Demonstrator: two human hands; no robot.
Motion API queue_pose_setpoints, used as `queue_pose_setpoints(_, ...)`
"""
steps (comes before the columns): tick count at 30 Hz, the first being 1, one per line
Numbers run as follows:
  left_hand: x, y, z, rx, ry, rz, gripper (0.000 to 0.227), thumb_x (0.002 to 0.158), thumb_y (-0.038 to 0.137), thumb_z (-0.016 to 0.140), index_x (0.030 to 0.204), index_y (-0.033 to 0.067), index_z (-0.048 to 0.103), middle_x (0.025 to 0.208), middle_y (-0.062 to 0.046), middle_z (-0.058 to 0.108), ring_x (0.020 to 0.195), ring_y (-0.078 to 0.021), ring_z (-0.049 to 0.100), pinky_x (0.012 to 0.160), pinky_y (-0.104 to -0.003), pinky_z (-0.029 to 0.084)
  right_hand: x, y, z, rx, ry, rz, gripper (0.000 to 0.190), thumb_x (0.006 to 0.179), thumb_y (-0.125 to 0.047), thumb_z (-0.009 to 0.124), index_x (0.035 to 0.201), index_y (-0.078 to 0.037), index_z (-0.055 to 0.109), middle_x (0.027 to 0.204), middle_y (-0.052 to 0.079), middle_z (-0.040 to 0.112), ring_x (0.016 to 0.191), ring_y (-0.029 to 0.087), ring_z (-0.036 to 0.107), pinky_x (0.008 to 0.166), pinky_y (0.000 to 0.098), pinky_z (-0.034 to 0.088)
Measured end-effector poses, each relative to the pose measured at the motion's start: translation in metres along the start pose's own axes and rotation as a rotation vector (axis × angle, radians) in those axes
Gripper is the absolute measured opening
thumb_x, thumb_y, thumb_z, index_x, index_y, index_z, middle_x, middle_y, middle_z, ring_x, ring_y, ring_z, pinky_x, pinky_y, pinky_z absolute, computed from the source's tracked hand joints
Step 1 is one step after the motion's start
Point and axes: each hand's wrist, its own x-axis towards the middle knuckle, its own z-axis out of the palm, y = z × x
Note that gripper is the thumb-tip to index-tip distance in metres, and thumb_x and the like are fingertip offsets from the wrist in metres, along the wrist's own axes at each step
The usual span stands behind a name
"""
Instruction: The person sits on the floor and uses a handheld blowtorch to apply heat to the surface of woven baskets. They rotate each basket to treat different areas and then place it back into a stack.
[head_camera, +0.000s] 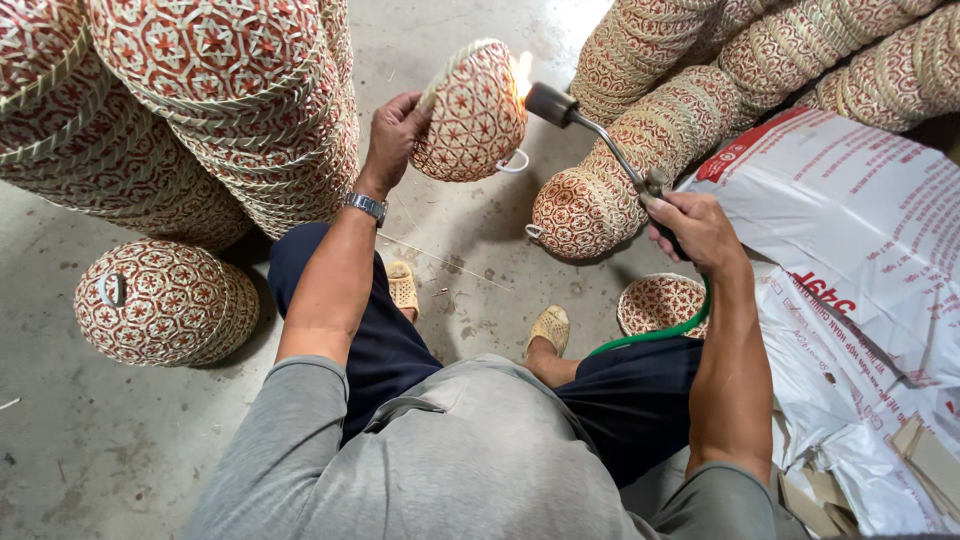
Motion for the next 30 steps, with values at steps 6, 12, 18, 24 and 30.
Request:
queue_pose_setpoints(6, -0.002, -0.006, 0.003, 0.099, -0.023, -0.037, 0.029, 0.108, 0.024, 0.065, 0.119, -0.0010, 0.075, 0.091, 0.002, 0.069, 0.076, -0.0045, 0.056, 0.065, -0.021, 0.048, 0.004, -0.022, 0.005, -0.042, -0.022, -0.046, 0.035, 0.102, -0.029, 0.061, 0.082, -0.001, 0.068, 0.060, 0.001, 0.058, 0.047, 0.007, 0.051, 0.039, 0.0256, 0.039)
queue_pose_setpoints(12, 0.011, -0.031, -0.017, -0.604, 0.085, -0.071, 0.029, 0.105, 0.014, 0.062, 0.125, -0.0063, 0.063, 0.113, -0.010, 0.074, 0.100, -0.0164, 0.071, 0.093, -0.030, 0.059, 0.019, 0.020, 0.000, -0.087, 0.057, 0.142, 0.036, 0.102, -0.031, 0.061, 0.080, -0.003, 0.066, 0.061, 0.004, 0.062, 0.045, 0.009, 0.052, 0.037, 0.0277, 0.039)
queue_pose_setpoints(18, 0.020, -0.046, -0.013, -0.796, 0.172, -0.054, 0.033, 0.106, 0.016, 0.056, 0.131, -0.0056, 0.060, 0.122, -0.014, 0.071, 0.110, -0.0217, 0.069, 0.101, -0.035, 0.058, 0.007, 0.043, 0.028, -0.051, -0.098, 0.118, 0.036, 0.100, -0.031, 0.064, 0.078, -0.002, 0.068, 0.059, 0.003, 0.060, 0.044, 0.010, 0.051, 0.038, 0.0288, 0.038)
queue_pose_setpoints(24, 0.013, -0.041, 0.007, -0.534, 0.083, 0.043, 0.033, 0.109, 0.018, 0.055, 0.131, -0.0050, 0.063, 0.121, -0.012, 0.073, 0.109, -0.0190, 0.069, 0.099, -0.034, 0.058, -0.002, -0.006, 0.038, -0.200, -0.049, -0.086, 0.040, 0.102, -0.030, 0.062, 0.077, 0.000, 0.068, 0.057, 0.004, 0.059, 0.047, 0.008, 0.053, 0.044, 0.0290, 0.041)
queue_pose_setpoints(30, -0.003, -0.021, 0.017, -0.189, 0.058, -0.022, 0.028, 0.107, 0.015, 0.061, 0.129, -0.0022, 0.067, 0.111, -0.006, 0.072, 0.093, -0.0133, 0.063, 0.086, -0.029, 0.055, -0.003, -0.022, 0.032, -0.234, -0.013, -0.057, 0.037, 0.101, -0.030, 0.062, 0.079, -0.001, 0.067, 0.058, 0.002, 0.059, 0.047, 0.009, 0.054, 0.041, 0.0292, 0.042)
